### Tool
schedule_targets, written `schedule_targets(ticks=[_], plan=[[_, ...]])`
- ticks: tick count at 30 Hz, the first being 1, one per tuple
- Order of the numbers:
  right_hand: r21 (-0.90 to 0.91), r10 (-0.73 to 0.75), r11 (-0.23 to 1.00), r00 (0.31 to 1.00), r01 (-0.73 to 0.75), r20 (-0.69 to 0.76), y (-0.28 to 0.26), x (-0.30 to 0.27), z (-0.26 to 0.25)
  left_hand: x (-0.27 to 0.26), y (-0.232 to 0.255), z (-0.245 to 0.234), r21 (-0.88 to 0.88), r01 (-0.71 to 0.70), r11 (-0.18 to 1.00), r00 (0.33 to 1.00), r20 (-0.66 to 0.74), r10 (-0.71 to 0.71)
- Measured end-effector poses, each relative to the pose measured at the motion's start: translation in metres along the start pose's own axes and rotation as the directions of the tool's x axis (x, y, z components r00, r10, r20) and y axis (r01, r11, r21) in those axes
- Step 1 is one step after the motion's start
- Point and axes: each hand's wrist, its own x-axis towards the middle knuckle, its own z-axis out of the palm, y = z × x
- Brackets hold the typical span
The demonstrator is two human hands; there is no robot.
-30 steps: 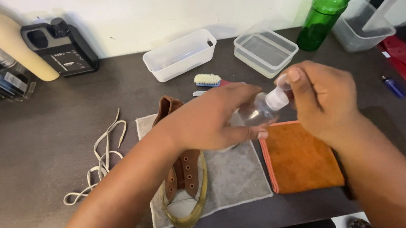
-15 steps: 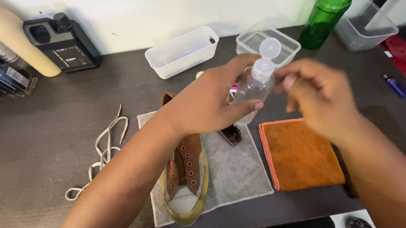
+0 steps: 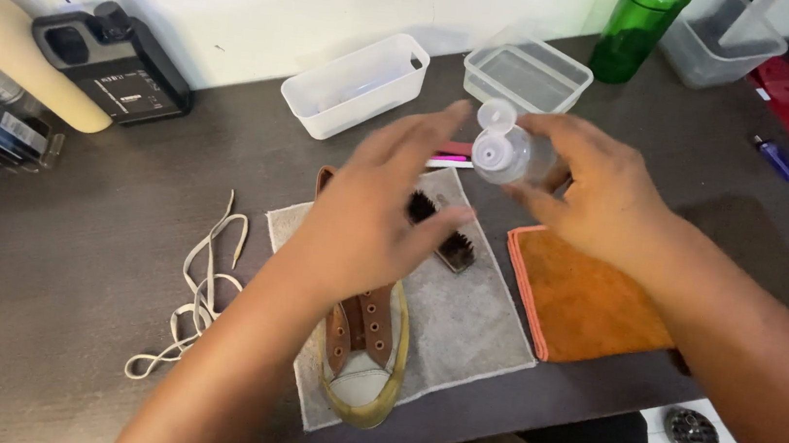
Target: The person applies a liquid from a clear bottle to a brown high-top sneaker, then uses a dark brush to scrub the upper surface. The shoe is held steady on a towel while the person scrubs the suede-like material repeatedly.
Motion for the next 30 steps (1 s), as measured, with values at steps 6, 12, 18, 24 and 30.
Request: schedule_targets(ticks=[6,12,18,24,30], plan=[[-0.329,-0.295,0.912,0.949,0.245,-0.11,0.046,0.003,0.018,-0.071,-0.016,-0.004,0.14,0.248,0.959,0.93,-0.312,-0.195],[-0.56,-0.402,0.772,0.913,0.301,-0.064,0.052,0.003,0.033,-0.115,-0.035,0.022,-0.073,0.526,0.848,0.811,-0.258,-0.525],[-0.65,-0.475,0.685,0.878,0.33,-0.055,0.05,0.005,0.042,-0.124,-0.054,0.044,-0.379,0.576,0.725,0.712,-0.205,-0.672],[-0.697,-0.539,0.621,0.841,0.357,-0.049,0.044,0.01,0.045,-0.127,-0.054,0.046,-0.332,0.556,0.762,0.762,-0.163,-0.627],[-0.693,-0.596,0.608,0.799,0.387,-0.077,0.044,0.015,0.052,-0.132,-0.058,0.048,-0.316,0.543,0.778,0.784,-0.141,-0.604]])
